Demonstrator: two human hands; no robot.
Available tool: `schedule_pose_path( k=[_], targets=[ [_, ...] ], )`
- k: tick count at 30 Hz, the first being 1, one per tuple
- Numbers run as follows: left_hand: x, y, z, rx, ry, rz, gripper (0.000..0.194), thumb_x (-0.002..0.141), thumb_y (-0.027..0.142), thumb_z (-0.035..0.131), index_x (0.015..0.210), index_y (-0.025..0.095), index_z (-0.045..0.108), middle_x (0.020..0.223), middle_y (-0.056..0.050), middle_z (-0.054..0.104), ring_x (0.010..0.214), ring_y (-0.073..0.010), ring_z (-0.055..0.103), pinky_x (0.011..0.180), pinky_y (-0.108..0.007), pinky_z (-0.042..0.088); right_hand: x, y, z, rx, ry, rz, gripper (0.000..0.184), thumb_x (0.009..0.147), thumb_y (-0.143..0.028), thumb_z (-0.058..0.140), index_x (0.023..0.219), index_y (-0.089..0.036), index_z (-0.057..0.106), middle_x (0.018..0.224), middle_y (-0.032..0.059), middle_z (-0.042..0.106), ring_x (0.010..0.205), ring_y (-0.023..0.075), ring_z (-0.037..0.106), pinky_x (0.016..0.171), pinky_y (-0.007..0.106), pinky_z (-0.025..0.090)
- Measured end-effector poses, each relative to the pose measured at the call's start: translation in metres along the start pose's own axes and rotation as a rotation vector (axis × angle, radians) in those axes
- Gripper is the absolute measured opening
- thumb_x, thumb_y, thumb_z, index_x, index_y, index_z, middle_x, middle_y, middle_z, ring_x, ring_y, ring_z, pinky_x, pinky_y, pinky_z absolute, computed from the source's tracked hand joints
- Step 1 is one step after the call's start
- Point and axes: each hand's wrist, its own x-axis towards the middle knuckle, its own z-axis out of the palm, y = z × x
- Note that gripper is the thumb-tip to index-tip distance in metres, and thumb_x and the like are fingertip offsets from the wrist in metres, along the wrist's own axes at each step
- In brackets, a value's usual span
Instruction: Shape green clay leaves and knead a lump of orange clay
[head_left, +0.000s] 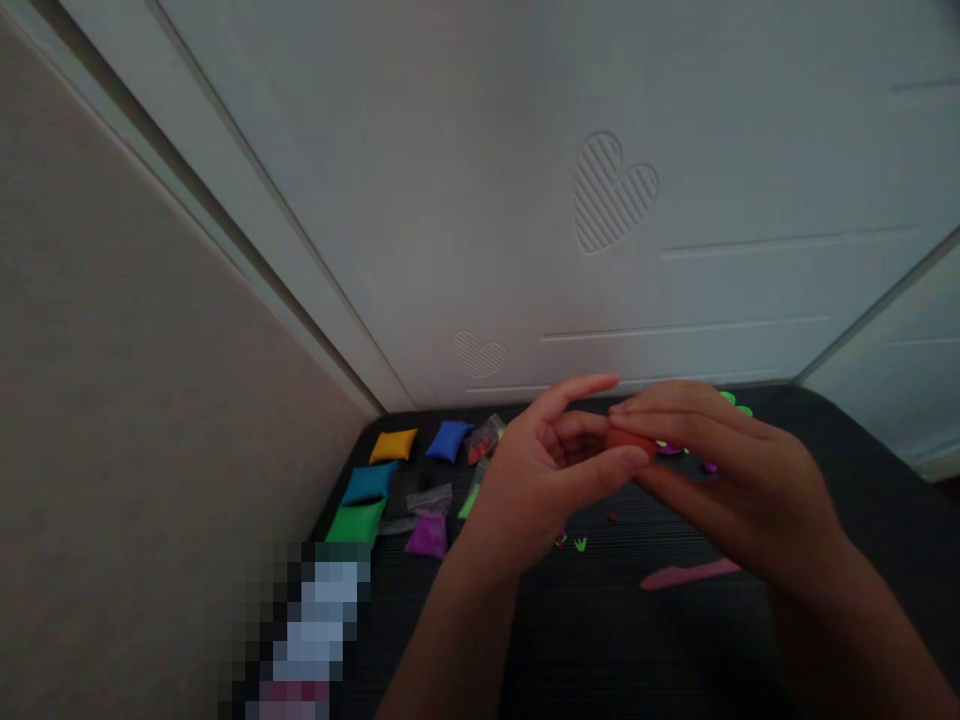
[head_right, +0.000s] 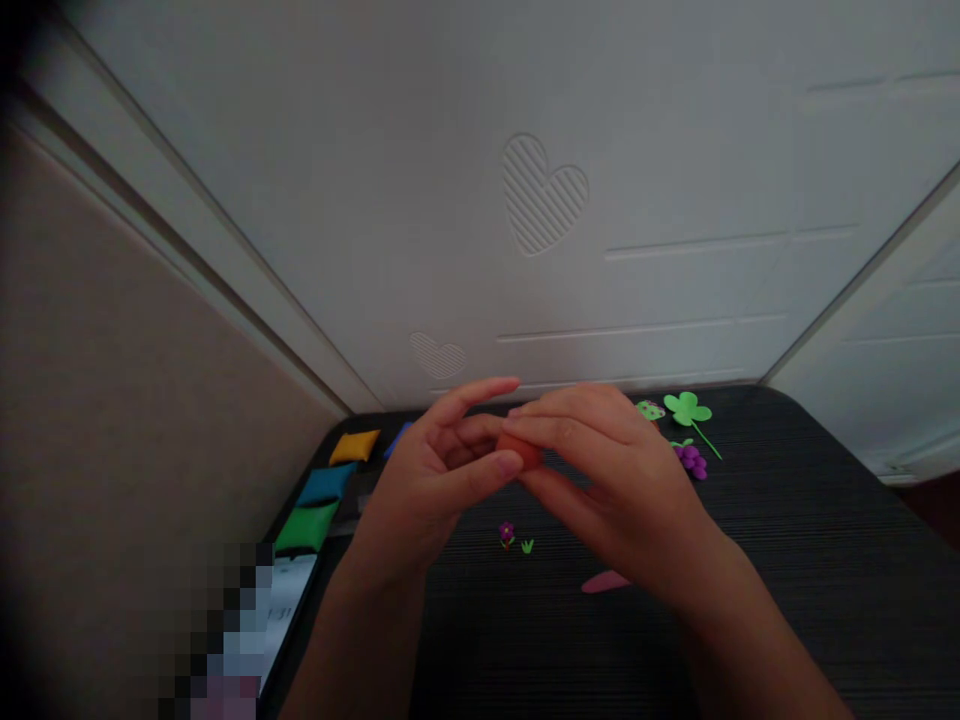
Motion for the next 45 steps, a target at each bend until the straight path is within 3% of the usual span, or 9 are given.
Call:
schedule_pose_path(
  k=[7, 14, 19, 26, 32, 40, 45],
  targets=[
    [0.0001, 0.0006, 0.0009, -0.002, -0.010, -0.015, 0.050, 0.067, 0.016, 0.068, 0.114, 0.024, 0.053, 0.088, -0.002, 0.068, 0.078, -0.0131, 0.063, 0.072, -0.025, 0.048, 0.0011, -0.0001, 0.0004, -0.011, -0.018, -0.012, 0.034, 0.075, -0.020, 0.061, 0.109, -0.024, 0.056, 0.104, 0.0042, 0.064, 0.099, 0.0186, 0.058, 0.083, 0.034, 0.048],
    [0.0002, 0.0003, 0.0028, -0.001, -0.019, -0.024, 0.049, 0.067, 0.015, 0.069, 0.112, 0.024, 0.054, 0.086, 0.000, 0.068, 0.076, -0.0113, 0.063, 0.070, -0.021, 0.047, 0.0005, 0.0012, 0.0004, 0.062, 0.005, -0.014, 0.029, 0.075, -0.017, 0.062, 0.102, -0.026, 0.059, 0.096, 0.0019, 0.066, 0.093, 0.0171, 0.060, 0.081, 0.034, 0.049],
    [0.0002, 0.0003, 0.0019, -0.025, -0.040, -0.034, 0.049, 0.068, 0.014, 0.068, 0.113, 0.025, 0.053, 0.086, 0.000, 0.068, 0.079, -0.0111, 0.063, 0.071, -0.021, 0.048, 0.0003, 0.0015, -0.0003, 0.064, -0.031, 0.015, 0.034, 0.075, -0.020, 0.062, 0.107, -0.026, 0.058, 0.104, 0.0031, 0.064, 0.099, 0.0188, 0.058, 0.082, 0.034, 0.049],
    [0.0012, -0.0011, 0.0023, -0.018, -0.041, -0.046, 0.050, 0.067, 0.014, 0.069, 0.113, 0.024, 0.053, 0.086, -0.001, 0.068, 0.077, -0.0114, 0.063, 0.067, -0.019, 0.049, 0.0018, 0.0007, -0.0003, 0.075, -0.011, 0.010, 0.025, 0.074, -0.017, 0.062, 0.098, -0.023, 0.063, 0.093, 0.0019, 0.067, 0.093, 0.0156, 0.060, 0.083, 0.030, 0.049],
    [0.0008, -0.0008, 0.0028, -0.024, -0.047, -0.040, 0.049, 0.066, 0.014, 0.069, 0.111, 0.025, 0.053, 0.086, 0.000, 0.068, 0.078, -0.0111, 0.064, 0.068, -0.019, 0.049, 0.0010, 0.0005, -0.0008, 0.054, -0.039, 0.024, 0.030, 0.074, -0.019, 0.062, 0.104, -0.020, 0.060, 0.102, 0.0041, 0.065, 0.099, 0.0158, 0.058, 0.084, 0.029, 0.048],
    [0.0010, -0.0037, 0.0026, 0.010, -0.054, -0.040, 0.049, 0.067, 0.015, 0.069, 0.112, 0.025, 0.053, 0.089, -0.001, 0.068, 0.080, -0.0120, 0.064, 0.069, -0.019, 0.050, 0.0003, 0.0016, 0.0000, 0.068, -0.042, 0.009, 0.025, 0.075, -0.016, 0.061, 0.100, -0.020, 0.061, 0.096, 0.0026, 0.066, 0.097, 0.0145, 0.058, 0.085, 0.028, 0.048],
    [0.0004, -0.0018, 0.0012, 0.022, -0.027, 0.041, 0.052, 0.067, 0.013, 0.069, 0.115, 0.026, 0.052, 0.092, -0.001, 0.068, 0.083, -0.0130, 0.064, 0.072, -0.022, 0.051, -0.0027, 0.0033, 0.0004, 0.047, -0.020, 0.060, 0.041, 0.074, -0.024, 0.064, 0.114, -0.022, 0.053, 0.114, 0.0057, 0.059, 0.105, 0.0176, 0.055, 0.089, 0.032, 0.046]
  ],
)
